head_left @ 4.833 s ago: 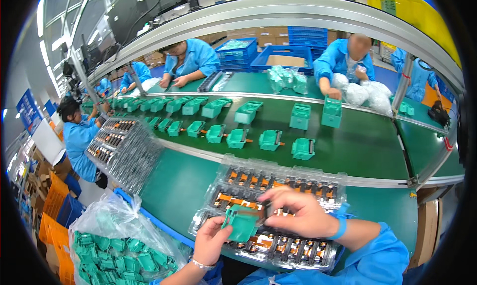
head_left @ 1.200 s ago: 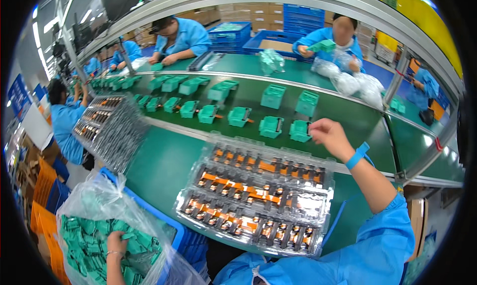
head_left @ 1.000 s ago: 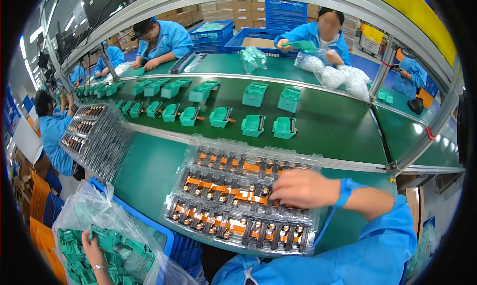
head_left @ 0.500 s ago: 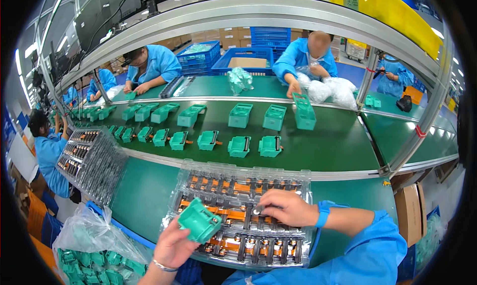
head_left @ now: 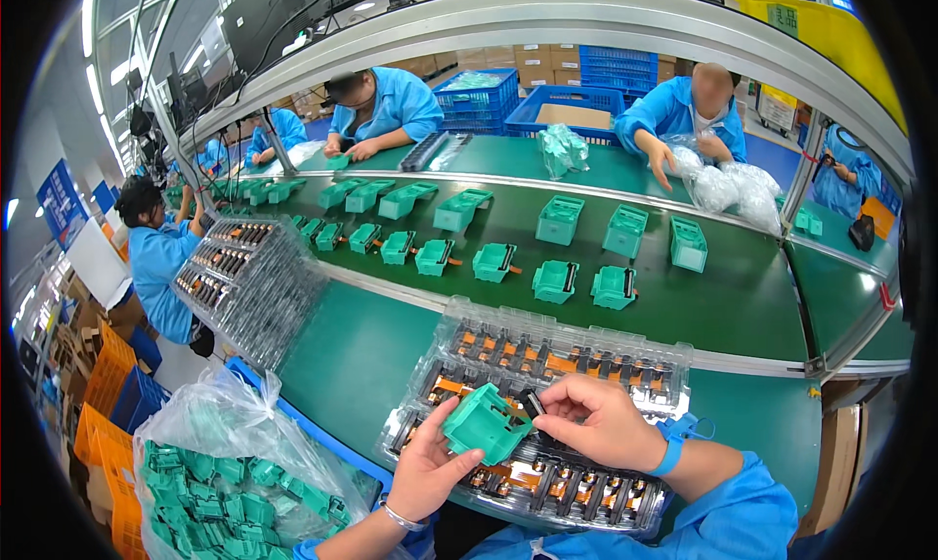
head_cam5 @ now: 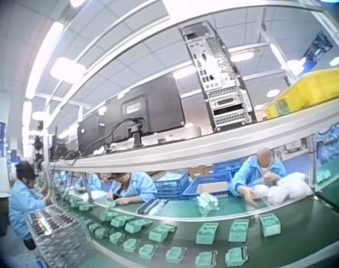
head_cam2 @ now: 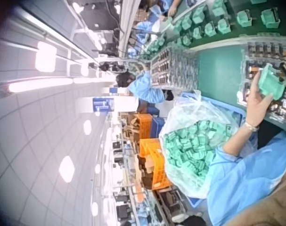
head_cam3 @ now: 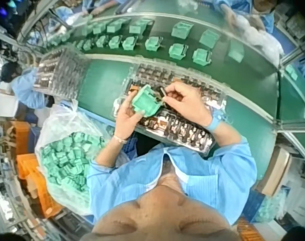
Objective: The person assembles electronic components by hand, inserting small black electronic components into green plastic housings on an assembly line.
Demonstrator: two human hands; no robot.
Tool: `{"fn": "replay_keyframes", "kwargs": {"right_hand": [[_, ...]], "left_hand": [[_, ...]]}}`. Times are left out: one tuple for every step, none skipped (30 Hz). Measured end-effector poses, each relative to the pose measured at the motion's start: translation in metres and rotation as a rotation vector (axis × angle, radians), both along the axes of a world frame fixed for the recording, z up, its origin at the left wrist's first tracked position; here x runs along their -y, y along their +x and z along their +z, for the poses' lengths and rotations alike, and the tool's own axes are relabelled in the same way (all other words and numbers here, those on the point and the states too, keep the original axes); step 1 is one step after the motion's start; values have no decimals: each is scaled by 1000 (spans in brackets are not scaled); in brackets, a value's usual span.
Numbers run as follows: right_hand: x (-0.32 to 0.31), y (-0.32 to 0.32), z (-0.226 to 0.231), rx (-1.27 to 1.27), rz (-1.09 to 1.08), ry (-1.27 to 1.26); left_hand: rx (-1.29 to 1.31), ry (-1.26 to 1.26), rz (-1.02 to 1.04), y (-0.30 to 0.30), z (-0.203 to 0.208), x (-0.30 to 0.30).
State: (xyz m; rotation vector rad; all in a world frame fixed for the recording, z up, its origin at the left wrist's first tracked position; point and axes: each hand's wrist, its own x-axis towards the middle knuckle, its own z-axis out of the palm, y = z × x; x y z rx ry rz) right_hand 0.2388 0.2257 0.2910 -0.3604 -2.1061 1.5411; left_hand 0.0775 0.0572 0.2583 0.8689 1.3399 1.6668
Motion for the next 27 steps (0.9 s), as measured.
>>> {"fn": "replay_keyframes", "kwargs": {"right_hand": [[0, 0, 0, 0, -8, 26], [0, -1, 1, 4, -7, 26], [0, -1, 3, 21, -10, 72], [0, -1, 3, 35, -15, 117], [0, -1, 2, 36, -15, 115], [-1, -2, 0, 66, -4, 119], [-2, -4, -3, 93, 8, 123], [-3, -5, -5, 93, 8, 120], [-3, -5, -7, 109, 16, 96], [-4, -5, -10, 126, 24, 72], [-5, -6, -16, 125, 23, 70], [-7, -7, -23, 119, 51, -40], [-9, -7, -29, 114, 76, -150], [-10, -7, -31, 114, 73, -151], [-10, -7, -33, 118, 86, -199], [-11, -7, -35, 122, 101, -246], [-11, -7, -37, 123, 99, -246], [-11, -7, -39, 99, 92, -198], [-11, -8, -40, 74, 87, -149], [-9, -8, -38, 73, 87, -150], [-6, -8, -35, 94, 85, -234], [-4, -8, -34, 116, 82, -320], [-3, -8, -33, 116, 81, -321], [-3, -8, -32, 136, 96, -312], [-2, -7, -32, 156, 110, -303], [-3, -7, -32, 156, 108, -305], [-4, -7, -34, 178, 125, -294]], "left_hand": [[11, -14, -23, 0, 0, 0], [22, -29, -45, 1, 1, 0], [26, -30, -44, 2, 1, 0], [13, -50, -62, 4, 2, 1], [0, -70, -80, 5, 3, 1], [1, -72, -81, 6, 2, 1], [17, -35, -85, 8, 1, 0], [33, 3, -90, 9, 1, 0], [32, 0, -91, 9, 1, 1], [14, -8, -80, 9, 2, 1], [-4, -16, -69, 9, 2, 1], [-5, -17, -71, 9, 3, 2], [21, -44, -62, 8, 3, 3], [46, -71, -53, 8, 3, 3], [47, -72, -57, 8, 3, 3], [50, -72, -42, 9, 3, 3], [53, -72, -28, 9, 2, 3], [54, -72, -30, 11, 3, 2], [49, -51, -14, 13, 5, 3], [44, -30, 1, 14, 6, 3], [44, -31, 1, 15, 6, 4], [18, -33, -10, 15, 5, 4], [-9, -35, -21, 15, 4, 5], [-8, -36, -22, 16, 4, 5], [11, -38, -25, 16, 5, 5], [30, -39, -28, 17, 6, 5], [30, -40, -30, 17, 6, 5]]}}
